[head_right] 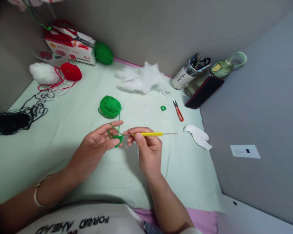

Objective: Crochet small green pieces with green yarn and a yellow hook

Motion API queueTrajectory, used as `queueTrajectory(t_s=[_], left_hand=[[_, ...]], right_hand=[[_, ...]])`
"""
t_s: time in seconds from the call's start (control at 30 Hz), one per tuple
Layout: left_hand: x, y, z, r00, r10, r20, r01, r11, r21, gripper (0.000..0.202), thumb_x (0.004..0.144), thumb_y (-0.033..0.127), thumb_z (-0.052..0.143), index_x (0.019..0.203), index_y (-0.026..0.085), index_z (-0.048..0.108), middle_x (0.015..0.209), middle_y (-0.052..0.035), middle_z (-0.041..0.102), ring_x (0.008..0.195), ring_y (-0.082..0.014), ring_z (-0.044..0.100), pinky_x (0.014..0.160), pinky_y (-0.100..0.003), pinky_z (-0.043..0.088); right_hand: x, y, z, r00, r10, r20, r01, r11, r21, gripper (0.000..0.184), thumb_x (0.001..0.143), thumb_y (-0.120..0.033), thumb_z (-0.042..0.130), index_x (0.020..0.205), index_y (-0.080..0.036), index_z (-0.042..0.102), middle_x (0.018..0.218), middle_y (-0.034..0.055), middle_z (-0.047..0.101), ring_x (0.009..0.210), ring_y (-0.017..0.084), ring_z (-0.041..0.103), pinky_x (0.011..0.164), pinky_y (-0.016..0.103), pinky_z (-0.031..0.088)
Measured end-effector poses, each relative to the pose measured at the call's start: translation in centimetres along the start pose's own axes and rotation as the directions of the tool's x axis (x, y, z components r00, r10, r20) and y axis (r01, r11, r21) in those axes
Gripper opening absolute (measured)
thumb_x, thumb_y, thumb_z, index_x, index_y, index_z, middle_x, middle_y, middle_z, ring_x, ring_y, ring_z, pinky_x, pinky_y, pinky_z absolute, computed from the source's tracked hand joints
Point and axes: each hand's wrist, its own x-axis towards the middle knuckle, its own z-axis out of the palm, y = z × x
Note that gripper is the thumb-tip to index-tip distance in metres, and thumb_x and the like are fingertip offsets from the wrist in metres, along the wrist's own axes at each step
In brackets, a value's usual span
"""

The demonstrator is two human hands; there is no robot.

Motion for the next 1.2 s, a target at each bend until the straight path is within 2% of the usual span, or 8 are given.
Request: queueTrajectory(t_s=[0.13, 0.4, 0.7, 0.87, 0.93, 1.0, 1.1, 1.2], left_hand=[[0.1, 0.0, -0.2, 0.999, 0.021, -0.037, -0.020, 0.999, 0.041, 0.037, 0.081, 0.027, 0.081, 0.117, 0.028, 0.074, 0.089, 0.0021, 0.061, 0.084, -0.0115, 0.057, 0.079, -0.023, 0.045], [0.1, 0.1, -0.3, 0.994, 0.102, -0.050, -0.093, 0.985, 0.146, 0.034, 0.080, 0.026, 0.081, 0.114, 0.028, 0.076, 0.094, 0.0015, 0.066, 0.079, -0.0108, 0.056, 0.080, -0.023, 0.044], [0.2, 0.1, -0.3, 0.989, 0.142, -0.045, -0.130, 0.970, 0.206, 0.017, 0.080, 0.023, 0.079, 0.096, 0.023, 0.076, 0.101, -0.0009, 0.071, 0.084, -0.0128, 0.063, 0.081, -0.025, 0.048], [0.1, -0.1, -0.5, 0.976, 0.214, -0.036, -0.194, 0.935, 0.297, 0.022, 0.082, 0.021, 0.077, 0.104, 0.025, 0.076, 0.097, 0.0000, 0.072, 0.086, -0.0136, 0.066, 0.085, -0.027, 0.050], [-0.1, -0.3, -0.5, 0.958, 0.283, -0.040, -0.247, 0.890, 0.383, 0.026, 0.083, 0.017, 0.075, 0.108, 0.026, 0.075, 0.096, 0.0003, 0.072, 0.088, -0.0140, 0.066, 0.089, -0.029, 0.050], [-0.2, -0.7, -0.6, 0.923, 0.383, -0.029, -0.324, 0.816, 0.479, 0.031, 0.084, 0.012, 0.073, 0.111, 0.028, 0.075, 0.100, 0.0005, 0.073, 0.091, -0.0135, 0.067, 0.093, -0.029, 0.049], [-0.2, -1.0, -0.7, 0.841, 0.539, 0.040, -0.450, 0.656, 0.606, 0.036, 0.085, 0.006, 0.069, 0.113, 0.029, 0.073, 0.105, 0.0011, 0.073, 0.091, -0.0116, 0.067, 0.091, -0.027, 0.051], [-0.1, -0.9, -0.9, 0.769, 0.628, 0.124, -0.518, 0.497, 0.696, 0.038, 0.086, 0.004, 0.067, 0.115, 0.028, 0.072, 0.101, 0.0022, 0.075, 0.085, -0.0102, 0.068, 0.084, -0.025, 0.054]], right_hand=[[0.0, -0.2, 0.2, 0.999, -0.038, 0.010, 0.038, 0.999, 0.008, 0.015, 0.098, -0.026, 0.062, 0.095, -0.021, 0.075, 0.088, 0.0041, 0.075, 0.071, 0.014, 0.067, 0.065, 0.028, 0.055], [-0.7, 0.0, 0.4, 0.975, -0.224, 0.018, 0.224, 0.963, -0.148, 0.017, 0.099, -0.020, 0.058, 0.099, -0.024, 0.075, 0.091, 0.0047, 0.074, 0.080, 0.018, 0.068, 0.063, 0.031, 0.054], [-0.6, -0.1, 0.5, 0.960, -0.277, 0.031, 0.278, 0.941, -0.193, 0.019, 0.100, -0.017, 0.056, 0.100, -0.022, 0.074, 0.091, 0.0051, 0.075, 0.079, 0.018, 0.069, 0.061, 0.031, 0.055], [-0.8, -0.6, 0.6, 0.939, -0.329, 0.096, 0.342, 0.888, -0.308, 0.020, 0.098, -0.013, 0.055, 0.101, -0.021, 0.072, 0.092, 0.0062, 0.075, 0.077, 0.018, 0.069, 0.063, 0.033, 0.057], [-0.8, -0.8, 0.6, 0.926, -0.352, 0.135, 0.377, 0.854, -0.360, 0.021, 0.097, -0.009, 0.055, 0.102, -0.020, 0.072, 0.093, 0.0065, 0.075, 0.081, 0.019, 0.070, 0.067, 0.035, 0.057], [-0.8, -1.0, 0.5, 0.905, -0.384, 0.186, 0.426, 0.810, -0.403, 0.023, 0.096, -0.006, 0.055, 0.103, -0.020, 0.072, 0.091, 0.0064, 0.075, 0.084, 0.020, 0.071, 0.071, 0.037, 0.057], [-0.8, -1.1, 0.4, 0.878, -0.401, 0.261, 0.478, 0.760, -0.442, 0.024, 0.095, -0.004, 0.055, 0.104, -0.020, 0.070, 0.090, 0.0064, 0.075, 0.087, 0.021, 0.072, 0.073, 0.038, 0.057], [-0.8, -1.1, 0.4, 0.859, -0.407, 0.311, 0.511, 0.719, -0.470, 0.025, 0.094, -0.003, 0.054, 0.105, -0.020, 0.069, 0.090, 0.0068, 0.075, 0.087, 0.021, 0.072, 0.072, 0.037, 0.058]])
